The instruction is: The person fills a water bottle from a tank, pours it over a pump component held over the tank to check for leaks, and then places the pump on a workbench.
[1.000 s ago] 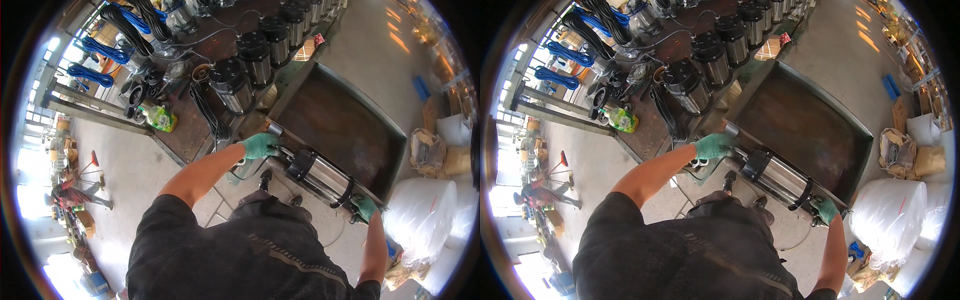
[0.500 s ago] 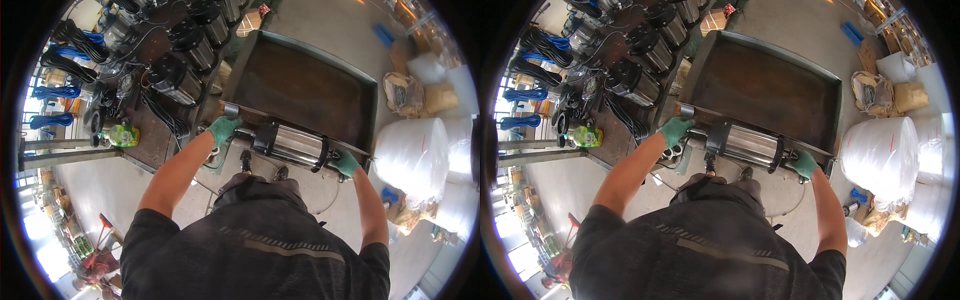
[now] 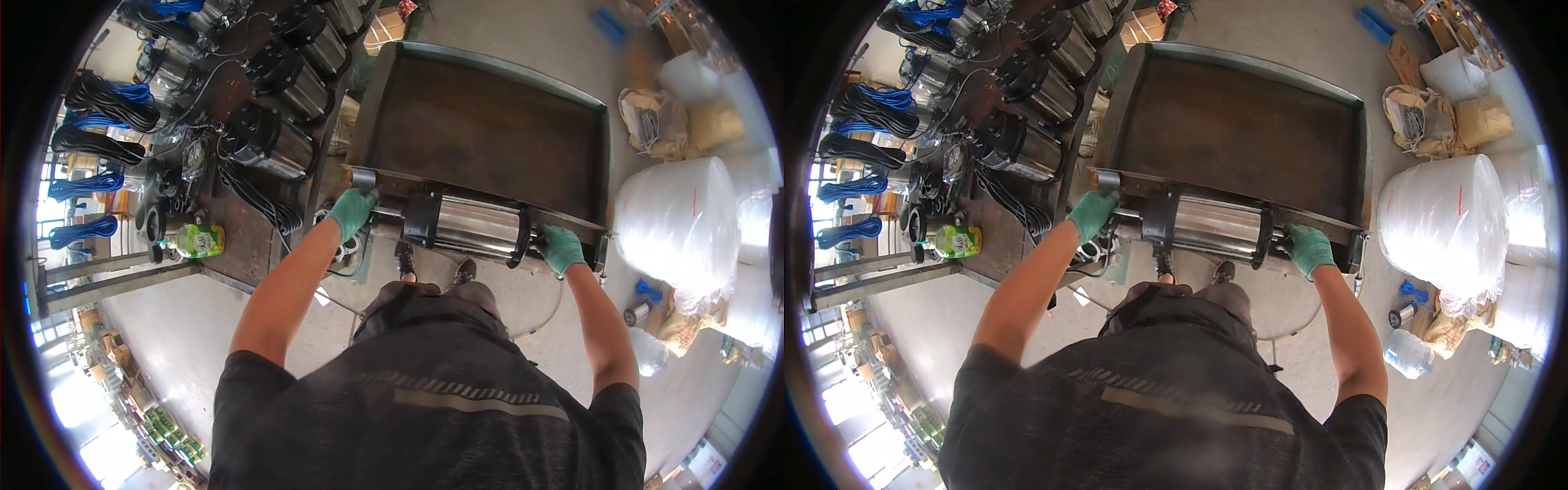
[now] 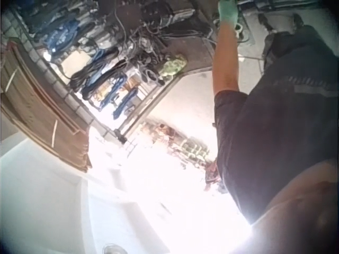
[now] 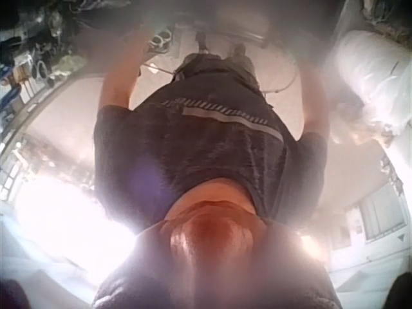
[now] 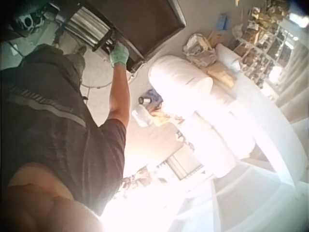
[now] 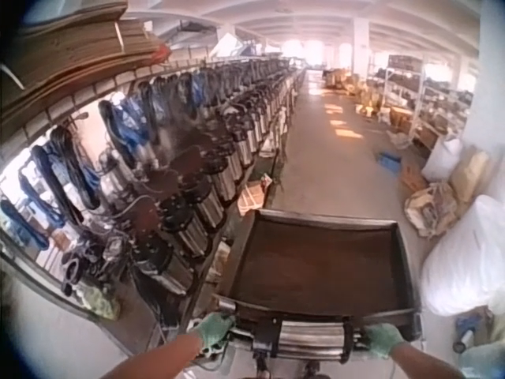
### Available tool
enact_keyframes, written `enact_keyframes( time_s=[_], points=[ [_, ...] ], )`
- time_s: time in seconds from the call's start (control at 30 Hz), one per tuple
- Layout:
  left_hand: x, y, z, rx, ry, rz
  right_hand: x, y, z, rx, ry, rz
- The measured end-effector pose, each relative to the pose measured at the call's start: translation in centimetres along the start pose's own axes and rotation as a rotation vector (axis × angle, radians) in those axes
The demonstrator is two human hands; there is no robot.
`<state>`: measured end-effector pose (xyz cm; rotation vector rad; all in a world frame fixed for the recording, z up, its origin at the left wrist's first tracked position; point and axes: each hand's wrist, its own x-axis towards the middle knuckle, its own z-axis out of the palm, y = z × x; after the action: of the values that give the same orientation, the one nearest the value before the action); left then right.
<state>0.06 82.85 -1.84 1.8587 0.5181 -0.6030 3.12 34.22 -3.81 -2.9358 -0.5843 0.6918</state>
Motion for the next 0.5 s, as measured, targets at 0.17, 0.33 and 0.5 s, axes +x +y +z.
enact_keyframes(
  time_s=[0.17,0.33,0.5],
  points=[
    [-1.8,-0.6,-1.1,-0.069,-0.183,0.009,0.2,0.6,0.5,0.031,-0.02,0.038],
    [-1.2,-1.7,-2.2,0.235,-0.084,0.473,0.7,0.6,0.9,0.091,0.102,0.001],
    [1.3,-0.5,-0.5,-0.053,0.019,-0.189,0.5,1.8,1.9,0.184,0.087,0.024]
  ],
)
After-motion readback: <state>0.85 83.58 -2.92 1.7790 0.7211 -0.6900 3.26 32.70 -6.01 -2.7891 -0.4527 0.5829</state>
